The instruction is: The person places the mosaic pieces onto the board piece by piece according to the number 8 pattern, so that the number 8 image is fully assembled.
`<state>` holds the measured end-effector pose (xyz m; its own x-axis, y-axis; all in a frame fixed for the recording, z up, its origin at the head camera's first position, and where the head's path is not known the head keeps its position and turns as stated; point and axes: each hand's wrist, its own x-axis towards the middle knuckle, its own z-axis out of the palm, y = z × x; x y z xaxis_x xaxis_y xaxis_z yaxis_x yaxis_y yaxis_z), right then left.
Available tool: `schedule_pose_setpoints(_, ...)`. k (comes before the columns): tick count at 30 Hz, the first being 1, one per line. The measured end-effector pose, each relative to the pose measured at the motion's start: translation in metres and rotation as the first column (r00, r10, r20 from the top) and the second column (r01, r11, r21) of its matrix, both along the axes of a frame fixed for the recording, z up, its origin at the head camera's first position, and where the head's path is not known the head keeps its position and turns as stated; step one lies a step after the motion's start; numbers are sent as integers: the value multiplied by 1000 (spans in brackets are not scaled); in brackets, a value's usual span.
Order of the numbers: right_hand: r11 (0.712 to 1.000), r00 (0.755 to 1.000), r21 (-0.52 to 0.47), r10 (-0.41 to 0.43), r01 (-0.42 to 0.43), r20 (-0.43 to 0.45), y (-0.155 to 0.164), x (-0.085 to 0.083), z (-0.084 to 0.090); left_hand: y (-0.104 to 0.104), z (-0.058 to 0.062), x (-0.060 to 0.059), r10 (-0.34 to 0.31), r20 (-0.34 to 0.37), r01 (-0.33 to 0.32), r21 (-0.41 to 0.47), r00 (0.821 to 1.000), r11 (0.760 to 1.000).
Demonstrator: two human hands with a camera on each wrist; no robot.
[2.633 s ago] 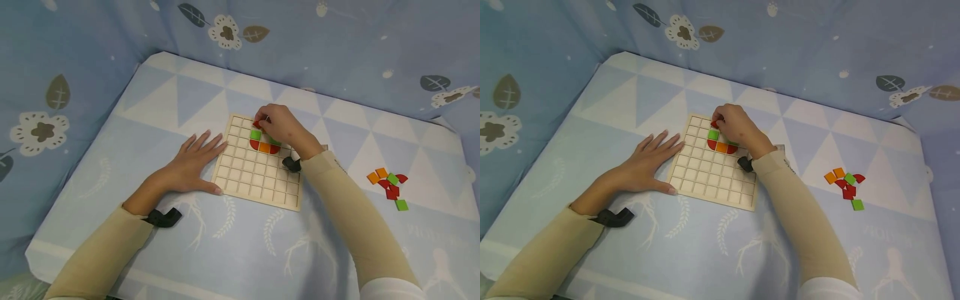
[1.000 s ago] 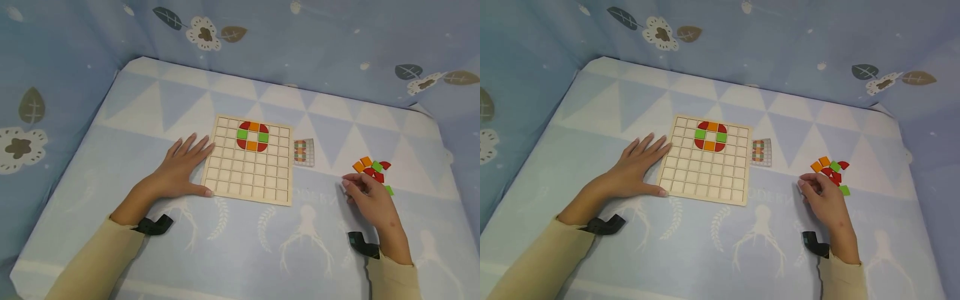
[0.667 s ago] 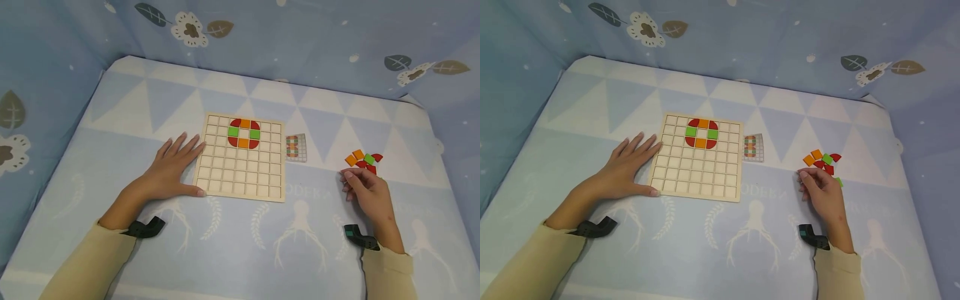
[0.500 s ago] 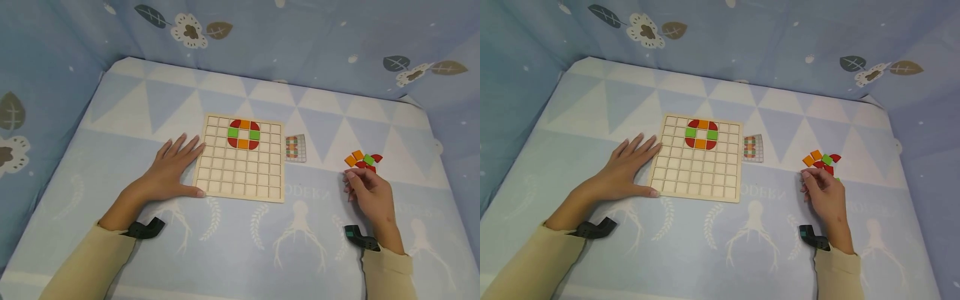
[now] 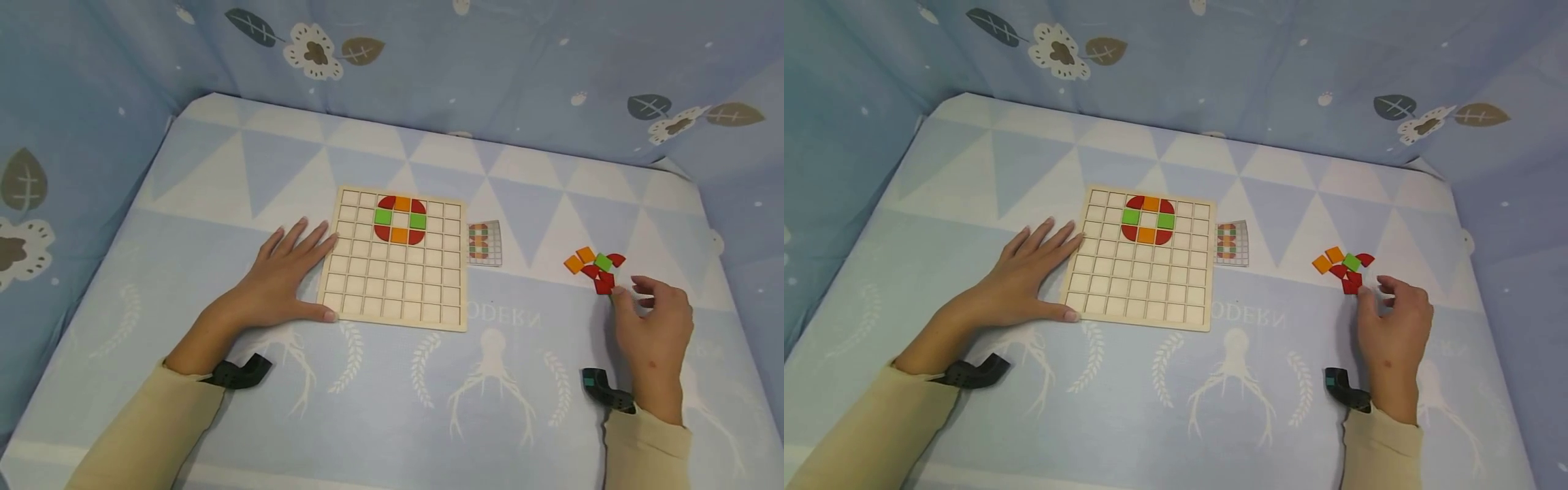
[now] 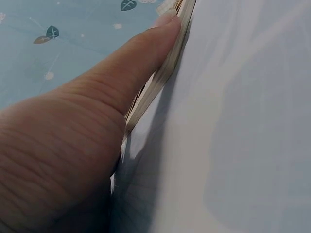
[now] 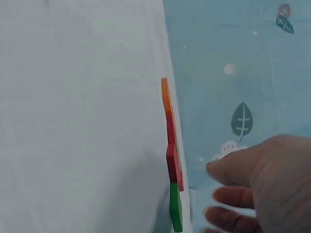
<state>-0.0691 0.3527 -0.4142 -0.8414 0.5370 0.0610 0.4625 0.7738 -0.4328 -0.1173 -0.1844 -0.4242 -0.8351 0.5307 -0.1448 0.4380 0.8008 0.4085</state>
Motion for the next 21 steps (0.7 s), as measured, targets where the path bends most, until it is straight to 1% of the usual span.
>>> schedule_pose_setpoints(4,999,996,-23,-24,26,90,4,-2,1,-2,0,2,10,3,-10,7,1000,1000)
schedule_pose_setpoints(7,1000,993,-26,-2,5,115,4,-4,0,-3,0,3,11,-1,-11,18,1000,1000)
schedule_pose_setpoints(8,1000,993,-22,18,-15,113,3,-4,0,-4,0,4,15,-3,-15,20,1000,1000)
schedule_pose_setpoints(10,996,992,-8,86,-86,89,1,-5,-1,-4,0,4,16,-2,-16,21,1000,1000)
schedule_pose_setpoints(13,979,978,10,205,-205,31,-6,-5,0,-3,1,3,15,12,-16,18,1000,1000)
schedule_pose_setpoints(14,969,969,21,248,-247,-5,-10,-5,1,-2,1,3,13,15,-13,17,1000,1000)
schedule_pose_setpoints(16,945,942,40,327,-325,-73,-16,-6,1,-1,1,2,8,17,-9,22,1000,1000)
schedule_pose_setpoints(17,927,919,53,376,-373,-118,-18,-8,1,0,2,2,5,18,-6,22,1000,1000)
schedule_pose_setpoints(18,904,890,70,427,-422,-158,-20,-10,1,0,2,1,2,16,-3,23,1000,1000)
schedule_pose_setpoints(20,860,839,95,510,-501,-192,-23,-15,-2,1,1,1,0,9,0,21,1000,1000)
schedule_pose_setpoints(21,838,816,100,545,-536,-193,-24,-17,-4,1,1,1,3,8,-3,18,1000,1000)
